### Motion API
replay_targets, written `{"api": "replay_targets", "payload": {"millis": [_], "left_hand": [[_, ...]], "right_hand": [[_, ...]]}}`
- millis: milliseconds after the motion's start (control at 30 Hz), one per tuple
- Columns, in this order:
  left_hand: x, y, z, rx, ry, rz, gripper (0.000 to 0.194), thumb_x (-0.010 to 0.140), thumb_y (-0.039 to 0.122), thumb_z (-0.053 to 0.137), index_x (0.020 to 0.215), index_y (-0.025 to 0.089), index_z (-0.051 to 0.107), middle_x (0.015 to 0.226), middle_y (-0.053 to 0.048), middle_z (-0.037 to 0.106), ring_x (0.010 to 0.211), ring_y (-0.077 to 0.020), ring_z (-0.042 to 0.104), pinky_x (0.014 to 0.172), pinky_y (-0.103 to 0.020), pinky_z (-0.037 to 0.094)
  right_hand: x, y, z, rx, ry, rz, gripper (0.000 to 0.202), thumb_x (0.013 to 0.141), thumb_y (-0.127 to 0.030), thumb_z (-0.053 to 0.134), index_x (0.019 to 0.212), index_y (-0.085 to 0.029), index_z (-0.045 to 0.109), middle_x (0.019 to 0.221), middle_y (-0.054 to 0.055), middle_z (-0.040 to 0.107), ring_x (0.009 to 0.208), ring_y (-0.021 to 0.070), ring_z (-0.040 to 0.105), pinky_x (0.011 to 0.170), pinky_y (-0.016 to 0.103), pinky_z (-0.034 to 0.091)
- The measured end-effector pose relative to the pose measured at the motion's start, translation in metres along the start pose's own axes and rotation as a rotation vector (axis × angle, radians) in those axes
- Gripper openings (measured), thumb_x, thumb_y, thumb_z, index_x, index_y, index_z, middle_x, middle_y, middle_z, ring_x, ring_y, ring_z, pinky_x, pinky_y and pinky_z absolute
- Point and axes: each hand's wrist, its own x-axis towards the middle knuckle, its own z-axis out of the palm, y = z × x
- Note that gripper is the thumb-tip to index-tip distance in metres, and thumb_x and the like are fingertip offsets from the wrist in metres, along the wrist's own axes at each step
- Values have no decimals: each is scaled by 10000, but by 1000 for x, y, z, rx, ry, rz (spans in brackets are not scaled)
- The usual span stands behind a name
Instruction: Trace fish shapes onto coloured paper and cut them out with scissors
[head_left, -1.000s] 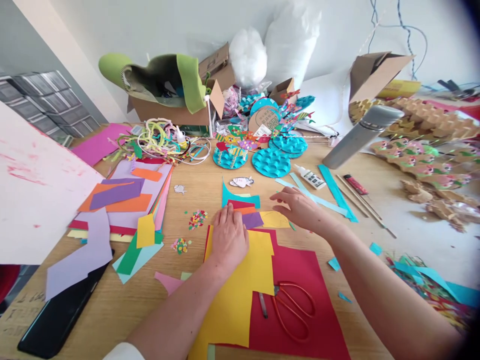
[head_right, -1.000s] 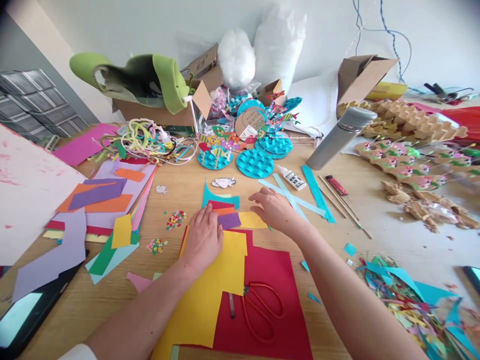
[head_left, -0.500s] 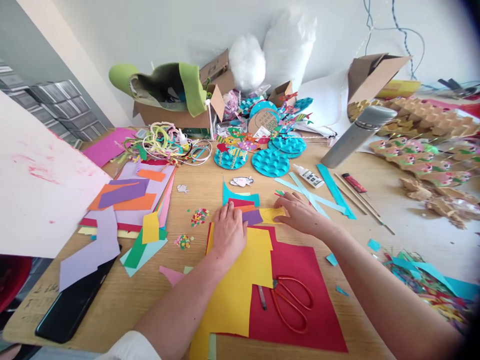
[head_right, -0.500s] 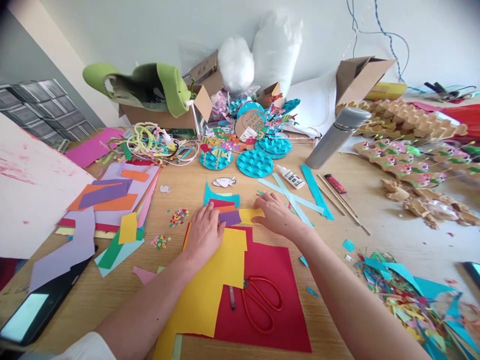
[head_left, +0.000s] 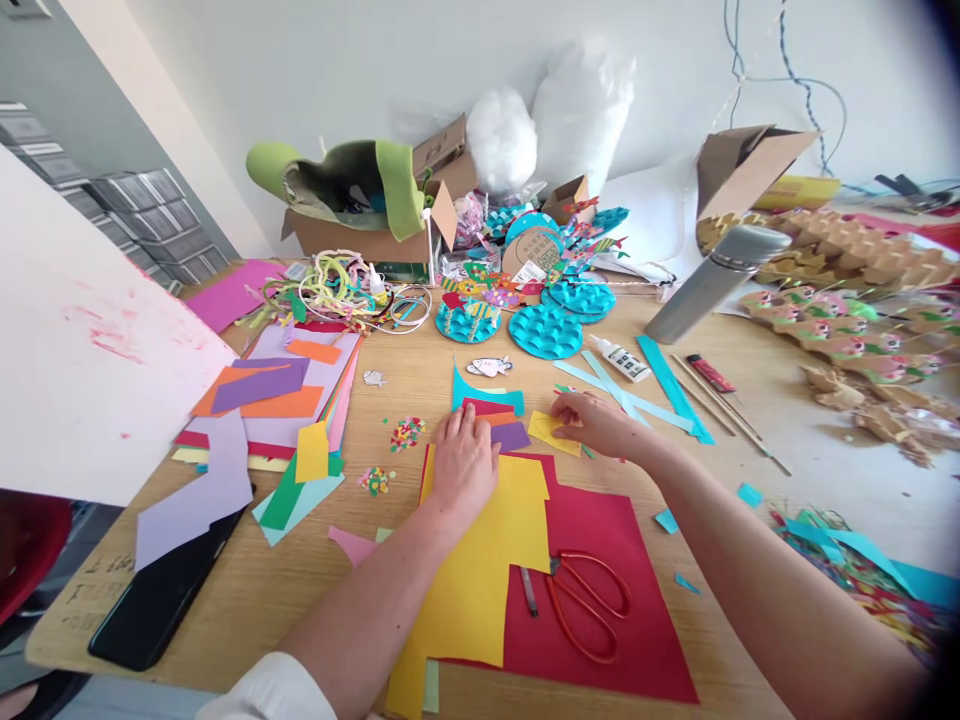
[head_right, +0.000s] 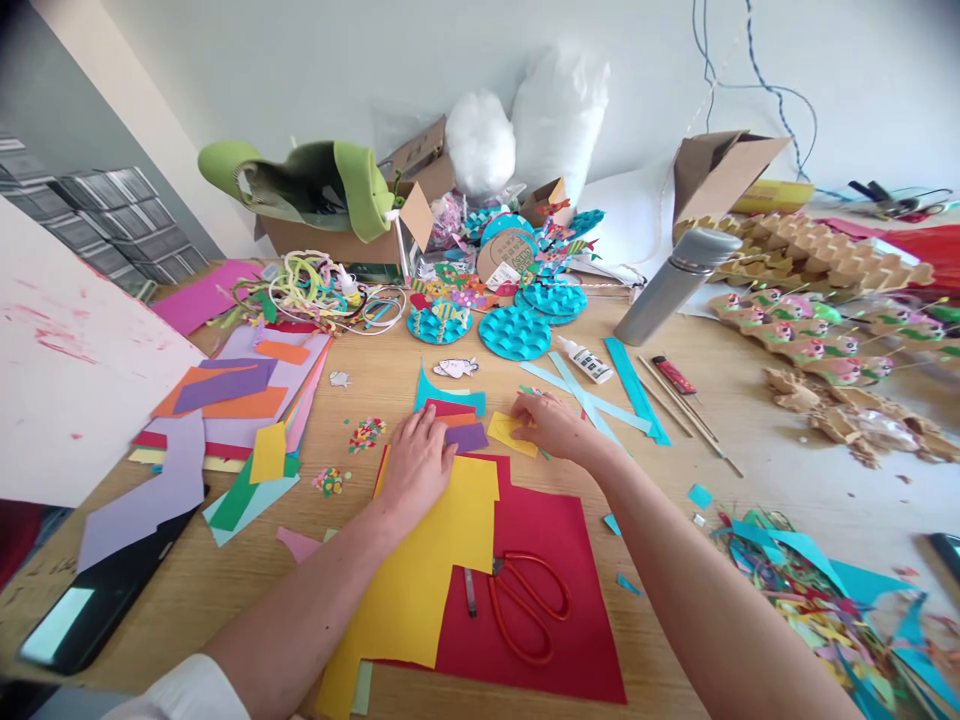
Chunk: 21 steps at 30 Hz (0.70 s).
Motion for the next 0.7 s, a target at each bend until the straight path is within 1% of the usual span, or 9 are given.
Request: {"api": "replay_targets", "payload": {"millis": [100, 200, 267, 333, 400, 467, 567, 700], "left_hand": [[0, -1, 1, -17, 12, 14, 172, 892, 217, 551, 1030, 123, 588, 1384, -207, 516, 1304, -308, 452, 1052, -502, 389], [0, -1, 1, -49, 41, 26, 136, 888, 192, 548, 1004, 139, 596, 1366, -183, 533, 1303, -300, 446, 1053, -507, 384], [0, -1, 1, -91, 84, 73, 118, 894, 174, 532, 986, 153, 602, 1283, -150, 592, 1260, -281, 476, 1042, -485, 396], [-1, 1, -1, -146, 101, 159, 114, 913, 182, 507, 957, 165, 610, 1114, -114, 658, 1142, -253, 542, 984, -440, 442], [-3, 4, -2, -175, 74, 245, 136, 928, 214, 494, 902, 169, 620, 947, -87, 678, 998, -239, 583, 893, -401, 480], [-4, 7, -2, -162, 35, 293, 175, 932, 239, 495, 843, 168, 628, 854, -75, 681, 912, -241, 591, 825, -387, 490], [-6, 8, -1, -131, 12, 311, 205, 934, 244, 494, 815, 161, 639, 824, -77, 689, 878, -246, 595, 797, -388, 487], [-6, 8, -1, -110, 2, 310, 195, 933, 231, 495, 830, 157, 644, 829, -89, 688, 873, -246, 600, 789, -393, 481]], "right_hand": [[4, -2, -5, -25, -18, 38, 126, 797, -260, 615, 893, -179, 625, 865, 58, 677, 847, 205, 624, 719, 284, 441], [6, -4, -8, -74, -23, 83, 138, 784, -288, 645, 866, -177, 635, 902, 82, 676, 906, 236, 619, 737, 300, 434], [7, -5, -9, -105, -29, 103, 147, 770, -307, 664, 840, -180, 641, 924, 95, 672, 947, 259, 609, 759, 315, 431], [8, -6, -10, -128, -42, 111, 135, 761, -307, 675, 814, -188, 646, 930, 95, 672, 967, 263, 603, 779, 318, 427], [10, -7, -10, -144, -55, 118, 114, 758, -293, 679, 801, -193, 648, 921, 91, 675, 963, 259, 604, 774, 312, 424], [10, -8, -10, -157, -65, 131, 103, 762, -282, 677, 798, -191, 645, 916, 93, 678, 950, 258, 611, 748, 307, 420], [10, -10, -8, -164, -78, 144, 93, 777, -270, 662, 804, -185, 635, 904, 94, 686, 930, 256, 623, 716, 301, 411], [8, -10, -6, -148, -75, 166, 140, 792, -265, 634, 903, -181, 620, 916, 80, 700, 884, 234, 641, 690, 289, 402]]}}
